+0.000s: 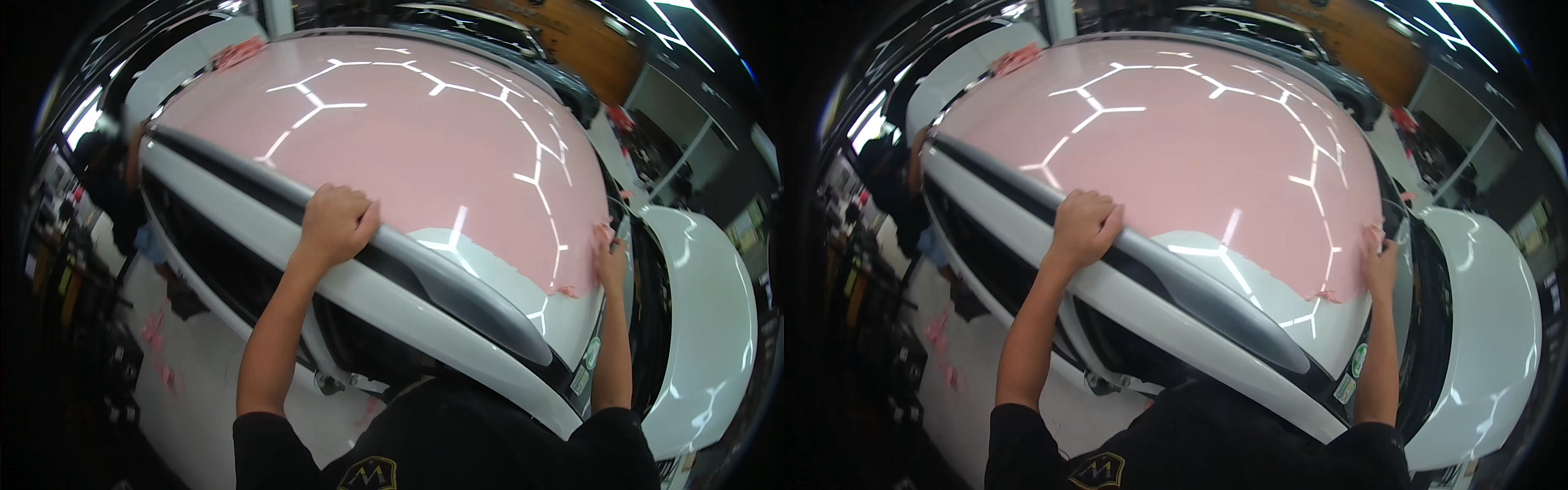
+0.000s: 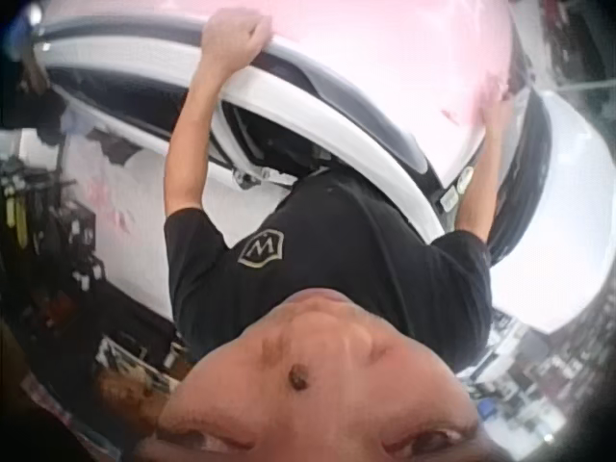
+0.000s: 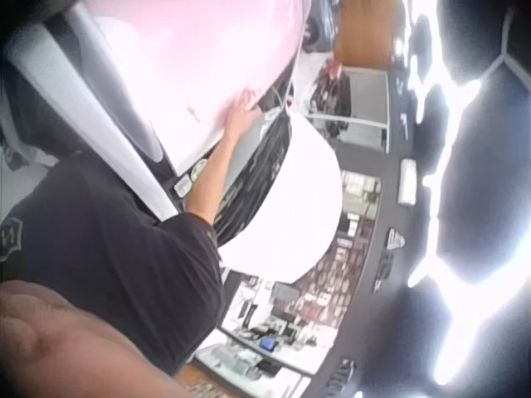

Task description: The person applies a pink vinyl wrap to the roof of a white car. They smooth the material by hand, peel back the pink protective liner, and tuck the edges under the roof rails and around the windshield trim. The person briefly steps away to retrieve a step stool and returns to continue smoothing and tucking the wrap.

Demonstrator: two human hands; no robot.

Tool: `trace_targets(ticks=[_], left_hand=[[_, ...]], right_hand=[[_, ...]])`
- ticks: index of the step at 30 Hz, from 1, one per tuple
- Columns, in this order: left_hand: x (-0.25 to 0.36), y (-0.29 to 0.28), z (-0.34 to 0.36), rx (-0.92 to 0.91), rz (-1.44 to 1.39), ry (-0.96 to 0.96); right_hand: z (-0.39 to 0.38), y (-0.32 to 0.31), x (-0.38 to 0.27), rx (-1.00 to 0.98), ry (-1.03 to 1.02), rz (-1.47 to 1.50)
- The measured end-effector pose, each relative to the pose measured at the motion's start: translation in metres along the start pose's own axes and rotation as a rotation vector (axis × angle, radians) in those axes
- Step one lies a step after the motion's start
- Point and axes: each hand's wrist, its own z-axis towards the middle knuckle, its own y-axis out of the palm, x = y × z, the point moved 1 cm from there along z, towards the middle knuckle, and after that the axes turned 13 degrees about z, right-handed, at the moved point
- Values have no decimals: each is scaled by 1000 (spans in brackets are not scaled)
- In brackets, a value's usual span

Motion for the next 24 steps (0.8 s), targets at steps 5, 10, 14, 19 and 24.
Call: trace_targets(ticks=[5, 10, 14, 19, 24], left_hand=[[6, -1, -1, -51, -1, -58], [7, 9, -2, 77, -1, -21], [7, 13, 0, 164, 8, -10], [-5, 14, -15, 256, 6, -25], [-13, 53, -21, 247, 100, -53]], right_hand=[[-45, -12, -63, 165, -417, -2], [-81, -9, -110, -18, -487, 216], [-116, -9, -139, -196, -522, 388], [-160, 29, -191, -572, -809, 420], [-168, 79, -202, -865, -657, 353]])
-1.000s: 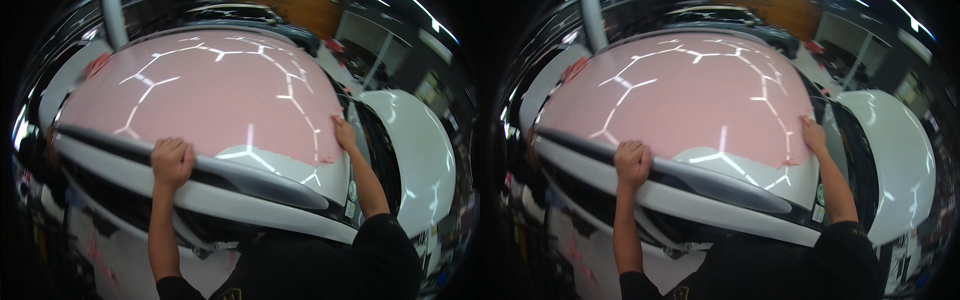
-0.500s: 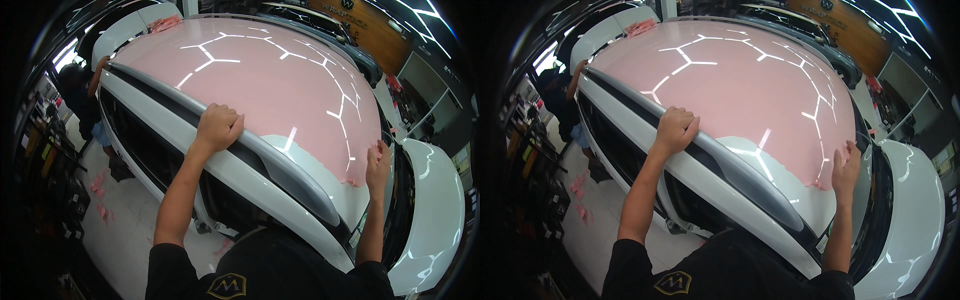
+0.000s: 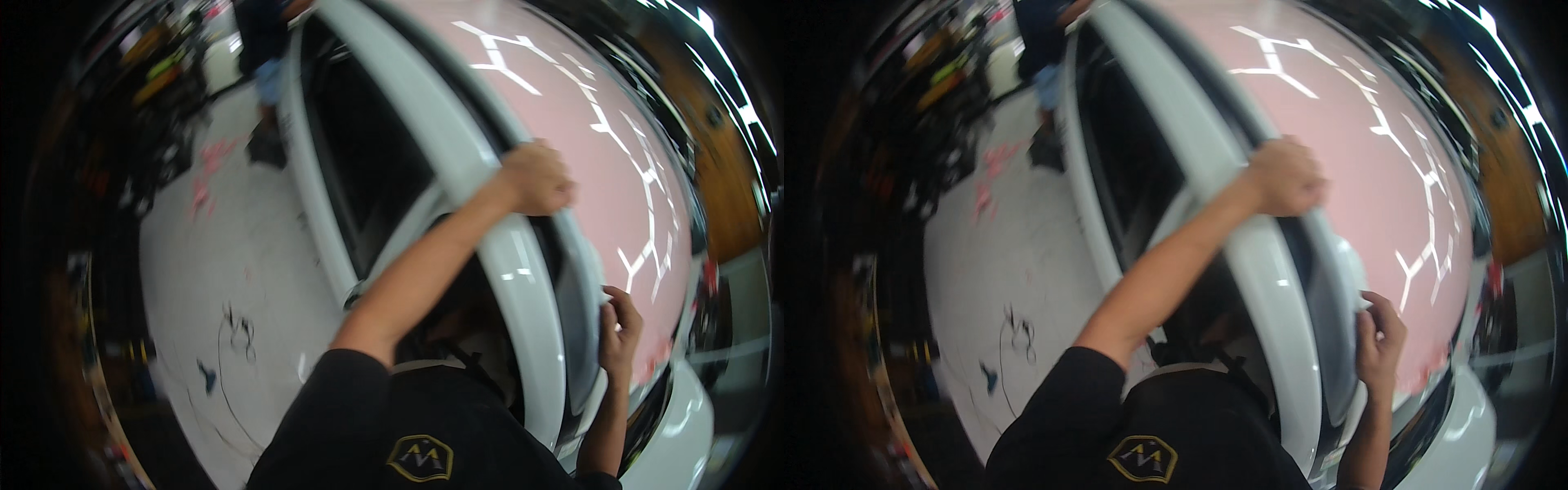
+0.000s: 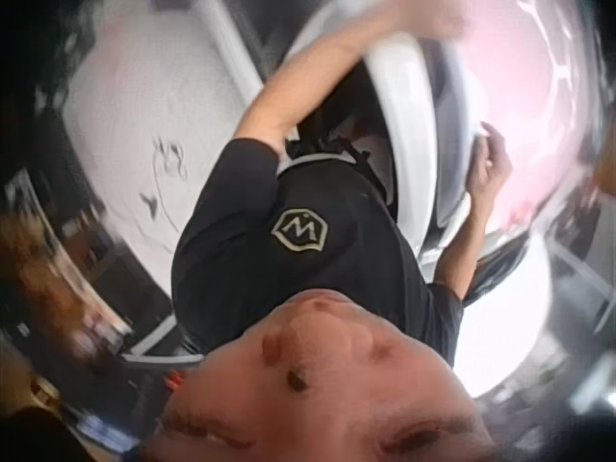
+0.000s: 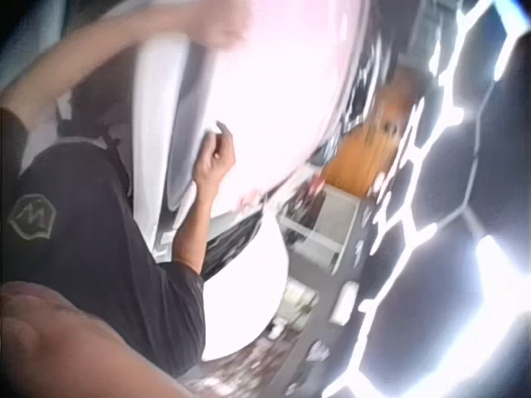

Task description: The person applies a pink vinyl wrap to the roof of a white car. They smooth the material by hand, peel back the pink protective liner, and tuck the edges under the roof rails and around the windshield trim. The person briefly steps away to retrieve a step stool and returns to continue smoothing and tucking the wrap.

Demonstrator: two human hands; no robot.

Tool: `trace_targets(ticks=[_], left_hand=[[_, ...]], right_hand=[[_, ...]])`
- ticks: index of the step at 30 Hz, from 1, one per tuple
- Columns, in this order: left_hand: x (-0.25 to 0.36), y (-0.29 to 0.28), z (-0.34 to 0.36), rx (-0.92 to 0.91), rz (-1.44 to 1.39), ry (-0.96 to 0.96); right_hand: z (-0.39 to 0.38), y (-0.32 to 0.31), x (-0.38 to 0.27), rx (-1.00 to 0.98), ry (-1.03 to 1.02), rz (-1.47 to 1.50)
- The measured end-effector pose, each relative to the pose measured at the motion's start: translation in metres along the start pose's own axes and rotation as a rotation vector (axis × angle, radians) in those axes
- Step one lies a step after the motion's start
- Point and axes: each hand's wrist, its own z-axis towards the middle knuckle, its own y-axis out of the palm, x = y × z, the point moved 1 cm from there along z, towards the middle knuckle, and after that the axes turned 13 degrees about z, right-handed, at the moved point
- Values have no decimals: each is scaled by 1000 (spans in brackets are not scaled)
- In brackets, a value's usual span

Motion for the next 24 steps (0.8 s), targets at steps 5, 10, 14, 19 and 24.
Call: trace_targets(ticks=[5, 10, 14, 19, 24], left_hand=[[18, 9, -15, -214, 15, -156], [20, 33, -33, -413, 1, -238], [22, 22, -34, -424, 17, -235], [25, 17, -32, -347, 66, -234], [33, 22, -25, -149, 102, -115]], right_hand=[[29, 21, 18, -263, 27, -119], [69, 34, 70, -290, 208, -5], [81, 21, 79, -365, 219, 31], [55, 37, 62, -145, 179, 82], [48, 38, 31, -192, 189, 209]])
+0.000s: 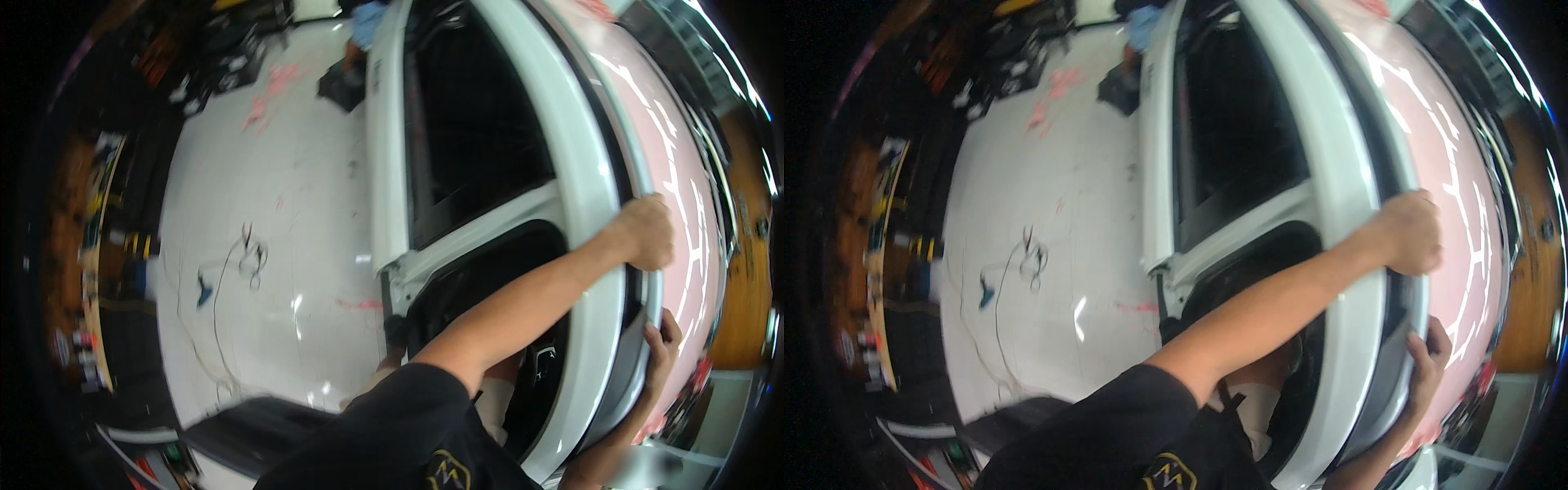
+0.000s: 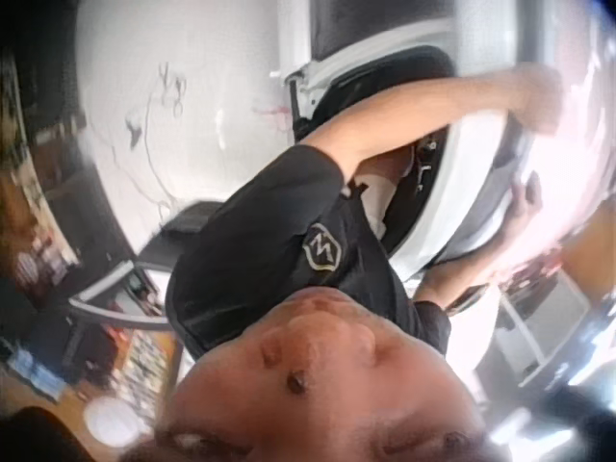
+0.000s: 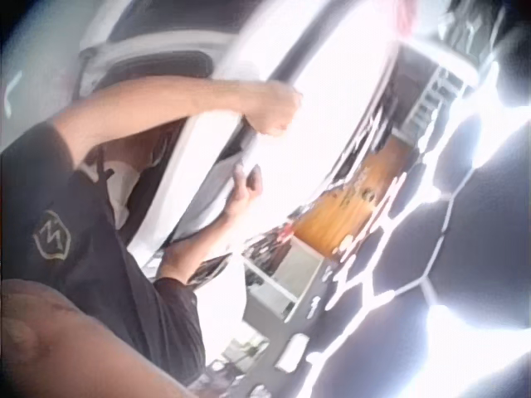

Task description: The person applies a pink vinyl wrap to the roof of a white car. They smooth the material by hand, peel back the pink protective liner, and tuck the edges under the roof rails and around the windshield trim. The person briefly steps away to retrieve a step stool and returns to continue smoothing and tucking the wrap.

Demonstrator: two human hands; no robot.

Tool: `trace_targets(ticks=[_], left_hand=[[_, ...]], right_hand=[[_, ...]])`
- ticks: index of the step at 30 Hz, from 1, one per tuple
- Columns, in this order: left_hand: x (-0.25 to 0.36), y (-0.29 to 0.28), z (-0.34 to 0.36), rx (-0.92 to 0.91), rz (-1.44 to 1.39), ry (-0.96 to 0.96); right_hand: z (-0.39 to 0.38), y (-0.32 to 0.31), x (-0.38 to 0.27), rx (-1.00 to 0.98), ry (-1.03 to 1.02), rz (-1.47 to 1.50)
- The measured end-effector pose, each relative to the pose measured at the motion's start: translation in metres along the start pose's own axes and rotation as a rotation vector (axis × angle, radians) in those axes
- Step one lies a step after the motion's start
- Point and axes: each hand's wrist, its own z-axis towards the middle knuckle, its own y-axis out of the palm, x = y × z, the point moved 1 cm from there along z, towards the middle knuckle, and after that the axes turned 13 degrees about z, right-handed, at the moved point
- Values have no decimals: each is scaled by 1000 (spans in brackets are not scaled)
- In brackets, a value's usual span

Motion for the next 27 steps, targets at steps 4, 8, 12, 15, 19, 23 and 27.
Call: trace_targets(ticks=[4, 8, 12, 15, 19, 23, 27], left_hand=[[-8, -24, -1, 175, -144, -43], [-3, -30, 11, 240, -249, -4], [0, -42, 19, 228, -279, 22], [0, -49, 22, 194, -253, 22], [3, -53, 26, 118, -229, 57], [2, -63, 22, 56, -215, 78], [2, -60, 27, 5, -190, 57]], right_hand=[[-4, 13, -30, 41, 51, 38], [-13, 7, -42, 51, 93, 200], [-21, 5, -55, 67, 63, 183], [-19, 1, -58, 27, 83, 195], [-22, -7, -57, 7, 30, 97], [-22, -6, -51, -46, -86, -48], [-19, -11, -54, -62, -66, -65]])
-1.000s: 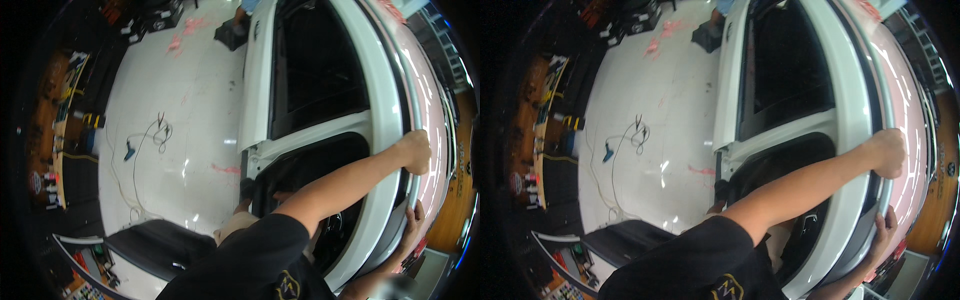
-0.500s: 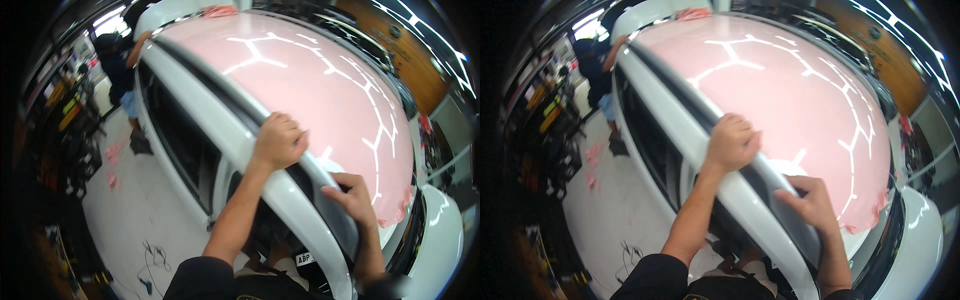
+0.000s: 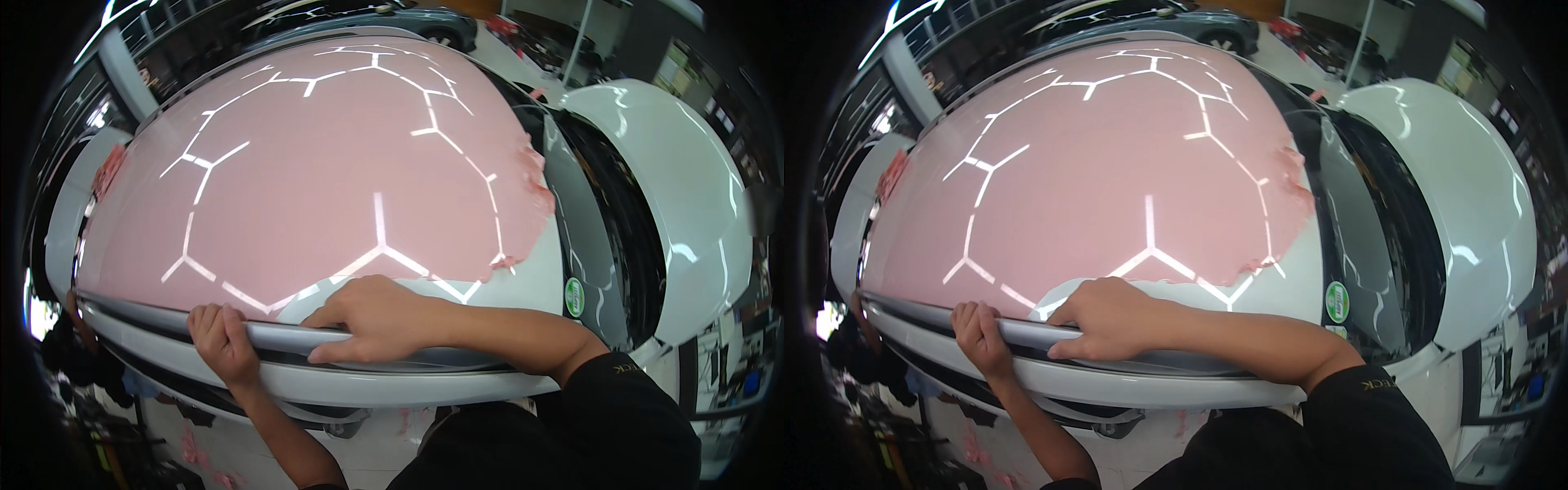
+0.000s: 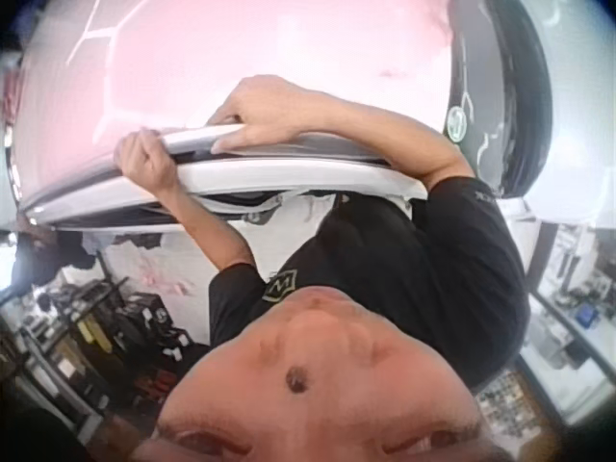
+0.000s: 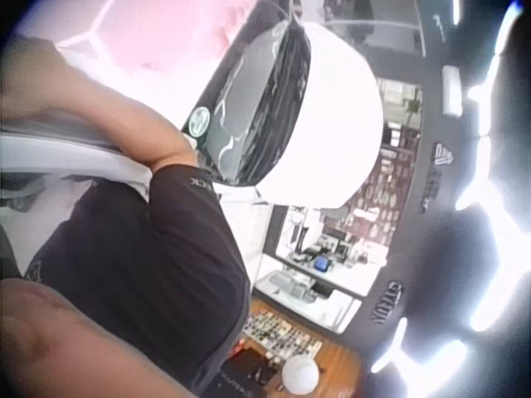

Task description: The person applies a pink vinyl wrap to the roof of a white car. They smooth the material by hand, peel back the pink protective liner, and tuck the edges under the roof rails and around the windshield trim. The person briefly steps away to retrieve a step stool and returns to continue smoothing and tucking the wrap.

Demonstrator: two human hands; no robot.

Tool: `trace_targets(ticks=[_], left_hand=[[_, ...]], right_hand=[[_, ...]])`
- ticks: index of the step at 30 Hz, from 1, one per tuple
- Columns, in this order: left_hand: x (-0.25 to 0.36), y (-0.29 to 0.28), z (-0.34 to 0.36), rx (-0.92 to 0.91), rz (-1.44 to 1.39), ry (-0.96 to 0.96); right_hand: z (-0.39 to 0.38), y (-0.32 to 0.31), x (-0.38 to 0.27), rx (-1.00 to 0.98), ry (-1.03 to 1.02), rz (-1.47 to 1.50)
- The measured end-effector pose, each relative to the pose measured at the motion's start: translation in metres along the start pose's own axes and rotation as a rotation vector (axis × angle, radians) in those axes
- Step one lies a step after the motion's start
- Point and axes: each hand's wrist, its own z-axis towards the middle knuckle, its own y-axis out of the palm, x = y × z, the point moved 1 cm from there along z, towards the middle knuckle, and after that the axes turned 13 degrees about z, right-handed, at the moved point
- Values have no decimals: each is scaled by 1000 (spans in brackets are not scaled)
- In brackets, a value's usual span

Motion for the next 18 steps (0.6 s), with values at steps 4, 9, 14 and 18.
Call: trace_targets(ticks=[4, 9, 14, 18], left_hand=[[7, -2, 5, -16, 21, 25], [-1, -5, -4, -18, 42, -5], [0, -2, -2, -16, 3, 13], [6, 1, 3, -1, 0, -11]], right_hand=[[-5, 1, 4, 54, -90, 49], [-4, -1, -2, 0, -63, 69], [-5, 5, 5, 30, -99, 50], [-4, 1, 6, -2, -82, 48]])
